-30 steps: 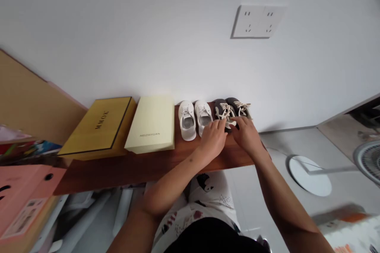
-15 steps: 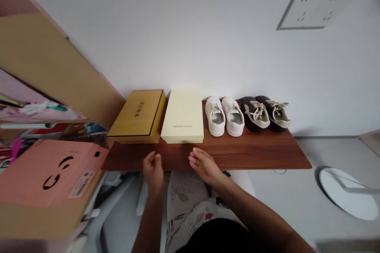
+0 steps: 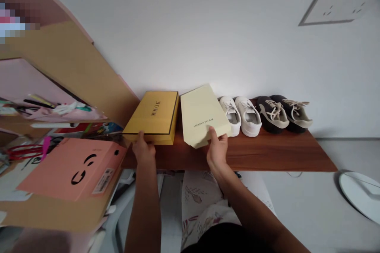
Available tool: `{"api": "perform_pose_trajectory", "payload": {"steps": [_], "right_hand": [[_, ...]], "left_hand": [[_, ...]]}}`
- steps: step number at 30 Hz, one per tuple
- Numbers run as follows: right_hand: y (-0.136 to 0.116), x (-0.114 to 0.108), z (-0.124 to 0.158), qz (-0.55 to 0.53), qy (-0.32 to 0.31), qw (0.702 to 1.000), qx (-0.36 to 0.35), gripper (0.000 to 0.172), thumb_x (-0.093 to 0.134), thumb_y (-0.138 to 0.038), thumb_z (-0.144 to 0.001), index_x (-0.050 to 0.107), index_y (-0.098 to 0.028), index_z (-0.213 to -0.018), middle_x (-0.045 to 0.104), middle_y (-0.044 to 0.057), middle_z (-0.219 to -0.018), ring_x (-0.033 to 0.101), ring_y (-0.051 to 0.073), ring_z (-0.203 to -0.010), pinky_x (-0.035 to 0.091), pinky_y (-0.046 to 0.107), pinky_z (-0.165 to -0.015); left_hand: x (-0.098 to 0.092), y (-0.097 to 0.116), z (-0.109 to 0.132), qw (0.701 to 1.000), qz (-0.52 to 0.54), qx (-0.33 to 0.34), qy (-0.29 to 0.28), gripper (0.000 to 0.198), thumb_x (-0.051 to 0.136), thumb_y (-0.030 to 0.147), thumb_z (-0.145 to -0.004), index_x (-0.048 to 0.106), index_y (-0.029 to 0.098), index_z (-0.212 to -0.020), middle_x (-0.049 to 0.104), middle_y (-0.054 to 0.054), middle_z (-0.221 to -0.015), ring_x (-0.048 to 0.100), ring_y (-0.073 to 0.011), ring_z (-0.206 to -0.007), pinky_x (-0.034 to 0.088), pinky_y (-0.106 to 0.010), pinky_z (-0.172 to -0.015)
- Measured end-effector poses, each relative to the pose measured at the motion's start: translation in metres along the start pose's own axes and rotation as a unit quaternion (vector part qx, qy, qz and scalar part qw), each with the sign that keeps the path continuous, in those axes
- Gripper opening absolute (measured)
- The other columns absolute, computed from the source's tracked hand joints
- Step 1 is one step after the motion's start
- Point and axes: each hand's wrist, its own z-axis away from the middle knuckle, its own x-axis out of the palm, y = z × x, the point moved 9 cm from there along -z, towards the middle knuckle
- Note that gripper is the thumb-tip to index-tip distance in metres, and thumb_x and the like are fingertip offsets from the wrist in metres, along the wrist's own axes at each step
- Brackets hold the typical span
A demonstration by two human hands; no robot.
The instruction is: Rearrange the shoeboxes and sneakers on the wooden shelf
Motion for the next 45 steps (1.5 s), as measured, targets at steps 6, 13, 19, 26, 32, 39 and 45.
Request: {"api": "perform_pose_trajectory", "payload": {"steps": [6, 13, 19, 26, 32, 39, 45], "right_hand": [[-0.076, 0.033, 0.047, 0.335, -0.132, 0.856, -0.371, 0.025, 0.072, -0.04, -0.082, 0.059, -0.02, -0.091, 0.06, 0.002, -0.082, 0.055, 0.018, -0.079, 0.045, 0.031, -0.074], [-0.034, 0.062, 0.045, 0.532, -0.325, 0.651, -0.432, 0.025, 0.042, -0.024, -0.099, 0.065, -0.023, -0.11, 0.062, 0.01, -0.096, 0.053, 0.025, -0.085, 0.04, 0.037, -0.079], [0.017, 0.058, 0.044, 0.592, -0.38, 0.558, -0.441, 0.029, 0.043, -0.016, -0.097, 0.065, -0.024, -0.115, 0.064, 0.009, -0.1, 0.051, 0.025, -0.086, 0.038, 0.038, -0.078], [0.067, 0.045, 0.034, 0.617, -0.365, 0.545, -0.435, 0.025, 0.044, -0.011, -0.096, 0.064, -0.02, -0.107, 0.064, 0.009, -0.092, 0.051, 0.024, -0.081, 0.038, 0.036, -0.076], [0.076, 0.046, 0.027, 0.539, -0.395, 0.64, -0.38, 0.021, 0.045, -0.013, -0.094, 0.064, -0.02, -0.092, 0.064, 0.01, -0.092, 0.054, 0.024, -0.088, 0.042, 0.037, -0.084], [0.013, 0.002, 0.019, 0.397, -0.374, 0.762, -0.349, 0.013, 0.053, -0.023, -0.089, 0.063, -0.025, -0.097, 0.066, 0.009, -0.102, 0.059, 0.026, -0.105, 0.043, 0.047, -0.096], [-0.09, -0.104, -0.05, 0.407, -0.061, 0.829, -0.379, 0.026, 0.056, -0.034, -0.089, 0.056, -0.022, -0.111, 0.06, 0.011, -0.109, 0.056, 0.027, -0.107, 0.043, 0.049, -0.095]], "left_hand": [[-0.002, 0.065, 0.044, 0.954, -0.193, 0.227, 0.028, 0.046, 0.075, 0.046, -0.065, 0.053, 0.019, -0.095, 0.057, -0.012, -0.104, 0.053, -0.0296, -0.107, 0.043, -0.048, -0.1], [0.023, 0.047, 0.064, 0.86, -0.339, 0.341, -0.171, 0.019, 0.062, 0.036, -0.081, 0.06, 0.021, -0.092, 0.056, -0.014, -0.099, 0.052, -0.0347, -0.105, 0.035, -0.055, -0.104], [0.028, 0.0, 0.054, 0.789, -0.423, 0.379, -0.235, 0.015, 0.051, 0.03, -0.087, 0.063, 0.022, -0.09, 0.054, -0.013, -0.09, 0.054, -0.0312, -0.089, 0.044, -0.05, -0.09], [0.027, -0.02, 0.043, 0.824, -0.357, 0.345, -0.273, 0.012, 0.059, 0.034, -0.082, 0.062, 0.023, -0.086, 0.059, -0.012, -0.09, 0.054, -0.0301, -0.093, 0.041, -0.047, -0.095], [0.012, -0.017, 0.028, 0.915, -0.258, 0.227, -0.212, 0.021, 0.058, 0.033, -0.081, 0.051, 0.024, -0.063, 0.051, -0.005, -0.069, 0.052, -0.0248, -0.081, 0.041, -0.041, -0.095], [0.008, 0.03, 0.067, 0.969, -0.148, 0.197, 0.029, 0.019, 0.054, 0.04, -0.088, 0.052, 0.02, -0.088, 0.055, -0.005, -0.091, 0.053, -0.0196, -0.088, 0.044, -0.036, -0.092], [0.133, 0.052, 0.209, 0.938, -0.077, 0.161, -0.296, 0.022, 0.053, 0.038, -0.092, 0.056, 0.022, -0.107, 0.062, -0.006, -0.095, 0.062, -0.0184, -0.085, 0.052, -0.033, -0.079]]}}
